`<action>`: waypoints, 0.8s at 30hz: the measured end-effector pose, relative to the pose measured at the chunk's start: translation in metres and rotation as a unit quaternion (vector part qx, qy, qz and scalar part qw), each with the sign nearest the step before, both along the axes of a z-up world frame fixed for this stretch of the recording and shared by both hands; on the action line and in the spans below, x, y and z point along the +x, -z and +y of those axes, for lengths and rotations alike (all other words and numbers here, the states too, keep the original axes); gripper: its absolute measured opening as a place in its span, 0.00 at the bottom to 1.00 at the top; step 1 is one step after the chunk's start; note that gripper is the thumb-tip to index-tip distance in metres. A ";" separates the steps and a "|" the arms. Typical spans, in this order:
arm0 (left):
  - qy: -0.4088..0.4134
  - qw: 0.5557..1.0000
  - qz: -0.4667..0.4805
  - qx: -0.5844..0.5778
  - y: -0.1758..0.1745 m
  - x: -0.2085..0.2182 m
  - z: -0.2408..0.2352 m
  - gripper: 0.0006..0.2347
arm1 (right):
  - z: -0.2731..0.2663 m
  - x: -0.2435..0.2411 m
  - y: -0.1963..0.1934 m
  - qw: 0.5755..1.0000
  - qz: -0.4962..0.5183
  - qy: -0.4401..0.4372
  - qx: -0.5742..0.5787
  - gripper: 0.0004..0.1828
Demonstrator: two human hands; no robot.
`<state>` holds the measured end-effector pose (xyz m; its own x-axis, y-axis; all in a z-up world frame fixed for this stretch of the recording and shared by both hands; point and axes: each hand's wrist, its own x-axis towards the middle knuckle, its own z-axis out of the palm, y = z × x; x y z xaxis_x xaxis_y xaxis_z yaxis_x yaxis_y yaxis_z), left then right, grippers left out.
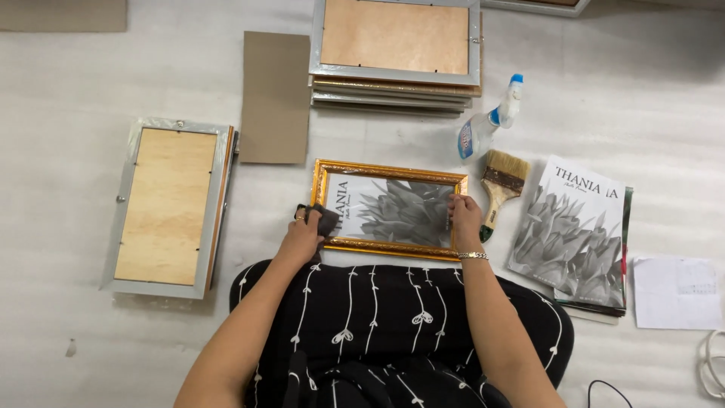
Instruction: Cleaning the glass of a picture frame using a cloth
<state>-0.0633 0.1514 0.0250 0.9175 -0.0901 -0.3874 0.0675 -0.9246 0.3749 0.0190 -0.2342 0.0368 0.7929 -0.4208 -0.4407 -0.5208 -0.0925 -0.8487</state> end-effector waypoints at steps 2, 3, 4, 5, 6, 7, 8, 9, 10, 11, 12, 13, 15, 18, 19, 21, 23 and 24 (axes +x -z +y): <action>-0.003 1.000 0.014 0.001 -0.006 -0.005 0.001 0.23 | -0.004 0.001 0.013 1.000 0.004 0.000 0.002 0.12; -0.003 1.000 0.028 0.002 -0.009 -0.006 -0.001 0.23 | -0.009 0.003 0.020 1.000 0.007 0.003 0.002 0.12; -0.003 1.000 0.028 0.000 -0.009 -0.005 -0.002 0.23 | -0.008 0.000 0.015 1.000 0.007 0.002 0.000 0.12; -0.009 1.000 0.013 0.000 -0.010 -0.003 -0.003 0.23 | -0.007 -0.001 0.012 1.000 0.002 0.000 0.005 0.12; -0.014 1.000 -0.002 0.000 -0.009 0.000 -0.005 0.23 | -0.006 -0.002 0.008 1.000 -0.002 -0.003 0.010 0.13; -0.015 1.000 -0.002 0.000 -0.011 0.006 -0.006 0.23 | -0.005 -0.002 0.009 1.000 -0.002 -0.003 0.011 0.13; -0.015 1.000 -0.019 0.002 -0.013 0.013 -0.008 0.22 | -0.005 0.000 0.010 1.000 0.001 -0.009 0.006 0.13; -0.013 0.999 -0.035 0.003 -0.014 0.021 -0.010 0.22 | -0.006 0.000 0.012 1.000 0.005 -0.014 0.001 0.13; -0.012 0.999 -0.033 0.003 -0.016 0.032 -0.012 0.22 | -0.003 -0.001 0.008 1.000 0.006 -0.013 0.000 0.13; -0.008 0.998 -0.057 0.010 -0.018 0.044 -0.014 0.22 | -0.001 -0.001 0.004 1.000 0.010 -0.014 -0.006 0.13; -0.003 0.997 -0.082 0.017 -0.019 0.056 -0.017 0.22 | 0.001 -0.001 0.001 1.000 0.014 -0.016 -0.012 0.13; -0.001 0.997 -0.081 0.016 -0.020 0.070 -0.021 0.22 | 0.002 0.000 -0.001 1.000 0.014 -0.014 -0.013 0.13; -0.007 0.990 -0.135 0.034 -0.022 0.095 -0.028 0.22 | 0.004 0.000 -0.005 1.000 0.017 -0.009 -0.010 0.13; 0.014 0.963 -0.252 0.092 0.014 0.131 -0.032 0.21 | 0.004 0.000 -0.006 1.000 0.020 -0.003 -0.002 0.14; 0.015 0.963 -0.252 0.091 0.014 0.132 -0.036 0.21 | 0.004 0.000 -0.008 1.000 0.021 -0.002 -0.002 0.14; 0.046 0.952 -0.294 0.074 0.016 0.133 -0.043 0.21 | 0.006 -0.001 -0.011 1.000 0.025 0.002 0.004 0.13; 0.071 0.949 -0.302 0.058 0.013 0.116 -0.058 0.24 | 0.007 -0.001 -0.015 1.000 0.019 -0.003 0.006 0.13; 0.094 0.946 -0.309 0.043 0.012 0.106 -0.064 0.27 | 0.009 -0.002 -0.017 1.000 0.014 -0.009 0.009 0.13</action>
